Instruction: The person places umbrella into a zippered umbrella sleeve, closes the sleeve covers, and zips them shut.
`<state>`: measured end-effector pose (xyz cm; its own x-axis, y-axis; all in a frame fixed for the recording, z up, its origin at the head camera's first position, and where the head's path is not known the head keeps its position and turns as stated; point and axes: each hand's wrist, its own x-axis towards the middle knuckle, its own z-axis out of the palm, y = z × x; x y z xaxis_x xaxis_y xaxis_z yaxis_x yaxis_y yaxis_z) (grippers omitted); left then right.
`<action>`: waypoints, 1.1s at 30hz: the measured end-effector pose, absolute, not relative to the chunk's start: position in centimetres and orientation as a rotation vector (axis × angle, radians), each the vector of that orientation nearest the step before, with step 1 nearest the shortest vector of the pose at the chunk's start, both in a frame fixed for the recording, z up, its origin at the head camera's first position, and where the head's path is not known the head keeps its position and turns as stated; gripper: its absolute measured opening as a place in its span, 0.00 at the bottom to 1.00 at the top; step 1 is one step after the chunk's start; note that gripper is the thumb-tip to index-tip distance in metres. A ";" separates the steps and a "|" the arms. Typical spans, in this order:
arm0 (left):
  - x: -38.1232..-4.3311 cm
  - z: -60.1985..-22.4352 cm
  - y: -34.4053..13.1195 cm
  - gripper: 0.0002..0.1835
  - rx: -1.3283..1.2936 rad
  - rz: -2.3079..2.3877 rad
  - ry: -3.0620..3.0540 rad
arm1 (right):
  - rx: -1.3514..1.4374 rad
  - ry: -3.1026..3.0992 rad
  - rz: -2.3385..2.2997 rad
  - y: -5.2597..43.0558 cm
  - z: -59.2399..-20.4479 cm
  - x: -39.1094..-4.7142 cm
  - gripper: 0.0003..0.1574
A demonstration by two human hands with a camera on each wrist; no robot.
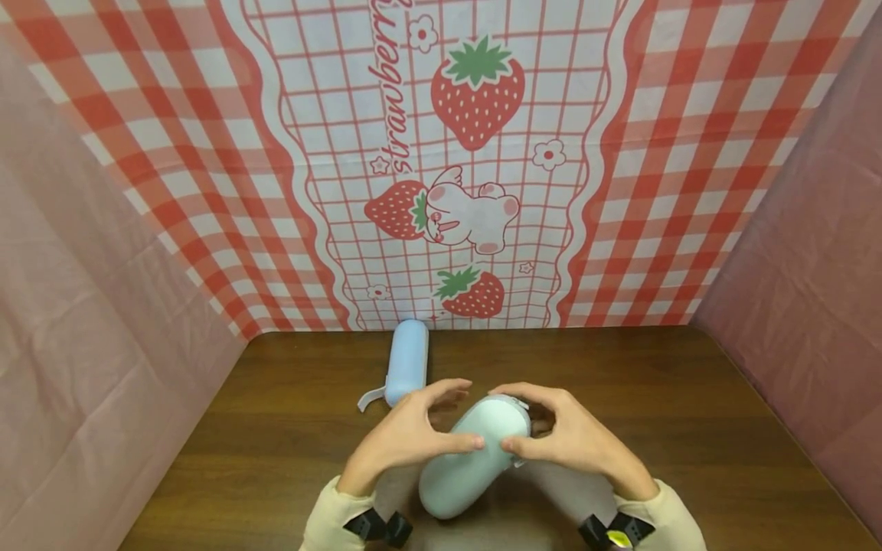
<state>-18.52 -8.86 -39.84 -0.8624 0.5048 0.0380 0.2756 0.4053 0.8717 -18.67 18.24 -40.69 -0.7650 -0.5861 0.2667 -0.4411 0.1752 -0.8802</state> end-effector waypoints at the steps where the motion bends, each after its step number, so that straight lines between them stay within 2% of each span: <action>1: -18.5 -39.9 -8.7 0.41 0.704 1.433 2.406 | -1.032 2.297 -1.642 18.2 -40.7 -18.6 0.30; 4: -18.4 -40.3 -8.3 0.45 0.738 1.406 2.350 | -1.062 2.276 -1.625 18.1 -40.7 -18.6 0.30; 9: -18.1 -40.6 -7.7 0.45 0.744 1.357 2.364 | -1.124 2.256 -1.563 18.1 -40.9 -18.8 0.31; 14: -18.0 -40.7 -7.2 0.38 0.750 1.340 2.450 | -1.166 2.389 -1.486 18.3 -40.8 -18.8 0.31; 20: -18.1 -41.0 -6.9 0.30 0.759 1.324 2.553 | -1.275 2.620 -1.614 18.0 -40.6 -18.8 0.28; 26: -18.0 -41.2 -6.9 0.33 0.780 1.277 2.572 | -1.376 2.778 -1.604 17.9 -40.7 -19.2 0.19; 33: -18.1 -41.3 -6.9 0.39 0.863 1.267 2.569 | -1.481 2.820 -1.515 18.1 -40.8 -19.6 0.19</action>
<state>-18.06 -6.89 -41.27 -0.8233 0.5560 0.1146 0.4293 0.4777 0.7665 -19.57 18.10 -40.77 -0.5870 -0.4853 0.6480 -0.8082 0.3050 -0.5037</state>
